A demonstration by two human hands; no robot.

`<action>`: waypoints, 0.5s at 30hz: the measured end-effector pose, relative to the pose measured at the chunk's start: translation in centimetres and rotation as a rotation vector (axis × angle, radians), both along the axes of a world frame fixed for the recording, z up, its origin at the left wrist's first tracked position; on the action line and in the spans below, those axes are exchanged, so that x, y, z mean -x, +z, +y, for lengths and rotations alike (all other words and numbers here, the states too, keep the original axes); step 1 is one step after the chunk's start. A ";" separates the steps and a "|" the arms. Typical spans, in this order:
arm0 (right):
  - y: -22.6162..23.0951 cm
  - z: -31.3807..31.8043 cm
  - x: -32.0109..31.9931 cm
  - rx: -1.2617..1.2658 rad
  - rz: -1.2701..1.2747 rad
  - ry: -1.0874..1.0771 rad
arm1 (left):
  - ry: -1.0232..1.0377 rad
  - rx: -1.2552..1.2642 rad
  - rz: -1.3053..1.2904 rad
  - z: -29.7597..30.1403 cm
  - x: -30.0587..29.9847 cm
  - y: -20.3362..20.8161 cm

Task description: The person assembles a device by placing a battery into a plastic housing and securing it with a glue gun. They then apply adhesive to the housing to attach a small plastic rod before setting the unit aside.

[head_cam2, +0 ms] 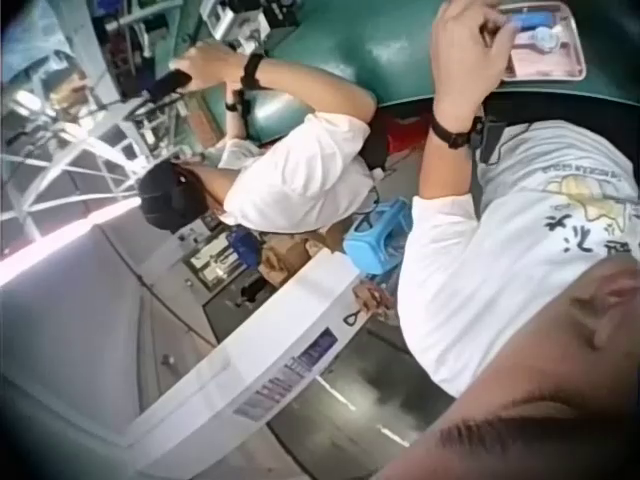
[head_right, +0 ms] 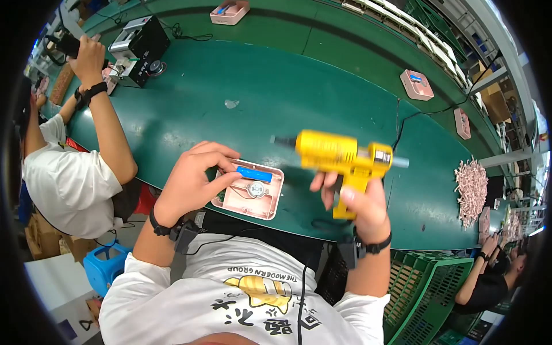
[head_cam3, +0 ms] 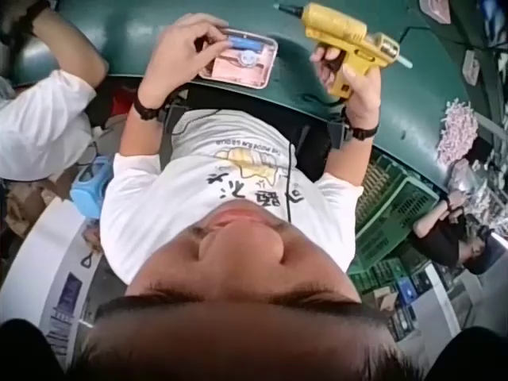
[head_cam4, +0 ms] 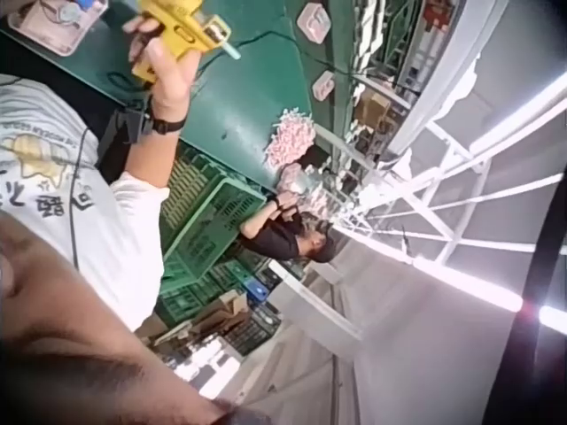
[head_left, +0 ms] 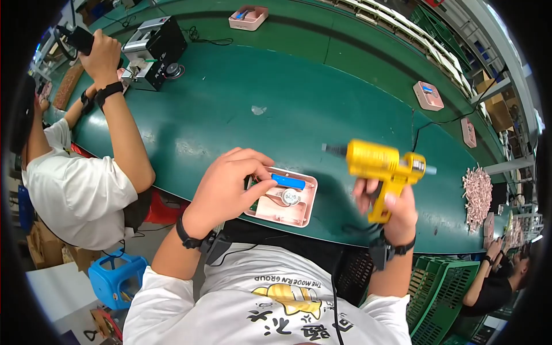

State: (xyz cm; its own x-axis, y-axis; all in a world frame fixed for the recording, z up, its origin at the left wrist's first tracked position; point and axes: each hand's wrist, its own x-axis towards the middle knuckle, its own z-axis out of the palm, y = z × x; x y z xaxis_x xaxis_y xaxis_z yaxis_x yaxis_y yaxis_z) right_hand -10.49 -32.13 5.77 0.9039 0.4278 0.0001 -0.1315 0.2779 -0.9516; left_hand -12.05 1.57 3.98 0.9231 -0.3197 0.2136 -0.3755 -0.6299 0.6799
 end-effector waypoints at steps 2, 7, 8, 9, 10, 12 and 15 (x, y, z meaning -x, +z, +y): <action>-0.3 0.0 2.5 0.027 0.046 0.008 | 0.152 0.293 0.066 -0.7 0.6 -0.7; -0.2 3.7 5.5 0.228 0.164 -0.080 | 0.390 0.738 -0.032 -3.4 1.4 -5.7; -0.1 4.3 5.5 0.232 0.170 -0.078 | 0.393 0.740 -0.026 -3.5 1.4 -6.1; -0.1 4.9 5.2 0.316 0.142 -0.063 | 0.384 0.800 -0.007 -3.5 1.4 -6.4; 0.1 5.5 4.9 0.400 0.113 -0.047 | 0.374 0.858 0.011 -3.5 1.5 -6.6; 0.4 6.7 4.3 0.486 0.086 -0.036 | 0.360 0.919 0.033 -3.4 1.5 -6.9; 1.0 8.5 3.7 0.791 -0.122 0.059 | 0.312 0.908 0.010 -3.0 1.2 -7.1</action>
State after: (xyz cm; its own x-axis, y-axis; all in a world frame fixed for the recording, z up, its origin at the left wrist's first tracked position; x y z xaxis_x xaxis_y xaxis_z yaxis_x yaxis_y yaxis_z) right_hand -14.20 -23.62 6.79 0.8931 0.3889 -0.2261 -0.0078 -0.4892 -0.8721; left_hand -13.30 -1.46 -3.12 0.9417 0.2241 0.2509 -0.2720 0.0684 0.9599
